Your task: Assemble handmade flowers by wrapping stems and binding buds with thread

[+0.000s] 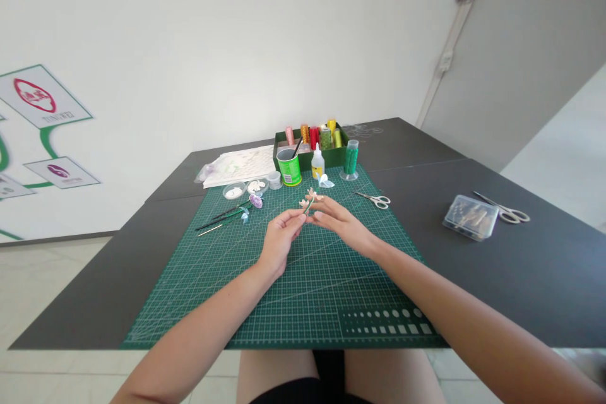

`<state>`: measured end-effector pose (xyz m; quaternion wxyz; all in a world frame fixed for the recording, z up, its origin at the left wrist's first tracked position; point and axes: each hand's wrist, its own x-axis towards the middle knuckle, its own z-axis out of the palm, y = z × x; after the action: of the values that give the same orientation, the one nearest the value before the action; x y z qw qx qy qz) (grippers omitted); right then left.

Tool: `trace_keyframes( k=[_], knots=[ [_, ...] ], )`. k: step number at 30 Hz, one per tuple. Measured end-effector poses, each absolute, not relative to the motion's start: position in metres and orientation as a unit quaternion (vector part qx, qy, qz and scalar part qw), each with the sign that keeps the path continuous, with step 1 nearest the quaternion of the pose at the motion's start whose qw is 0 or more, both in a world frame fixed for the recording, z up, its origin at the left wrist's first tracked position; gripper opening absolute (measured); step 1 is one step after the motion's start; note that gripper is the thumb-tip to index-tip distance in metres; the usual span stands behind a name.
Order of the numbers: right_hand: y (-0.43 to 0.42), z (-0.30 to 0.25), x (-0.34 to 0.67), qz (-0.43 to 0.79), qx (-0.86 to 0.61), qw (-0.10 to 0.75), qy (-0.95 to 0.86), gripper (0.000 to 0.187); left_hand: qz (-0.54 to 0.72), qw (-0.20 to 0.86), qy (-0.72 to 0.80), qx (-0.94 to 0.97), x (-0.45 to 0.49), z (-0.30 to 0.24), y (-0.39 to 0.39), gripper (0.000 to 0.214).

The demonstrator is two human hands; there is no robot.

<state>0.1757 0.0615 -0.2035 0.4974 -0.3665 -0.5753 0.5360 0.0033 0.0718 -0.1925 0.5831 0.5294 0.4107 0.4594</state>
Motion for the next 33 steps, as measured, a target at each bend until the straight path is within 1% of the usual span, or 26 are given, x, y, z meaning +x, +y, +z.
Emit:
trace_keyframes(
  k=[2, 4, 6, 9, 13, 16, 19, 22, 28, 33],
  knots=[
    [0.059, -0.204, 0.172, 0.575, -0.374, 0.472, -0.554, 0.042, 0.459, 0.587, 0.411, 0.526, 0.004, -0.192, 0.071, 0.030],
    [0.058, -0.205, 0.171, 0.561, -0.394, 0.461, -0.564, 0.038, 0.462, 0.588, 0.411, 0.521, 0.004, -0.192, 0.072, 0.029],
    [0.058, -0.206, 0.171, 0.502, -0.420, 0.467, -0.595, 0.031, 0.467, 0.586, 0.412, 0.518, 0.004, -0.192, 0.072, 0.029],
    [0.058, -0.207, 0.173, 0.377, -0.465, 0.471, -0.648, 0.020, 0.470, 0.581, 0.419, 0.516, 0.005, -0.194, 0.072, 0.031],
    [0.055, -0.202, 0.177, 0.241, -0.496, 0.427, -0.717, 0.021, 0.467, 0.563, 0.424, 0.534, 0.005, -0.198, 0.074, 0.029],
    [0.052, -0.195, 0.181, 0.209, -0.473, 0.412, -0.750, 0.024, 0.456, 0.541, 0.433, 0.558, 0.003, -0.202, 0.078, 0.025],
    [0.048, -0.189, 0.182, 0.226, -0.451, 0.404, -0.763, 0.026, 0.439, 0.505, 0.451, 0.590, 0.001, -0.206, 0.083, 0.021],
    [0.044, -0.184, 0.184, 0.272, -0.449, 0.392, -0.755, 0.027, 0.399, 0.474, 0.470, 0.629, 0.000, -0.207, 0.084, 0.015],
    [0.041, -0.173, 0.196, 0.387, -0.432, 0.417, -0.700, 0.031, 0.314, 0.419, 0.437, 0.731, 0.002, -0.206, 0.074, 0.008],
    [0.044, -0.168, 0.204, 0.397, -0.448, 0.441, -0.669, 0.028, 0.259, 0.364, 0.417, 0.791, 0.005, -0.206, 0.066, 0.010]
  ],
)
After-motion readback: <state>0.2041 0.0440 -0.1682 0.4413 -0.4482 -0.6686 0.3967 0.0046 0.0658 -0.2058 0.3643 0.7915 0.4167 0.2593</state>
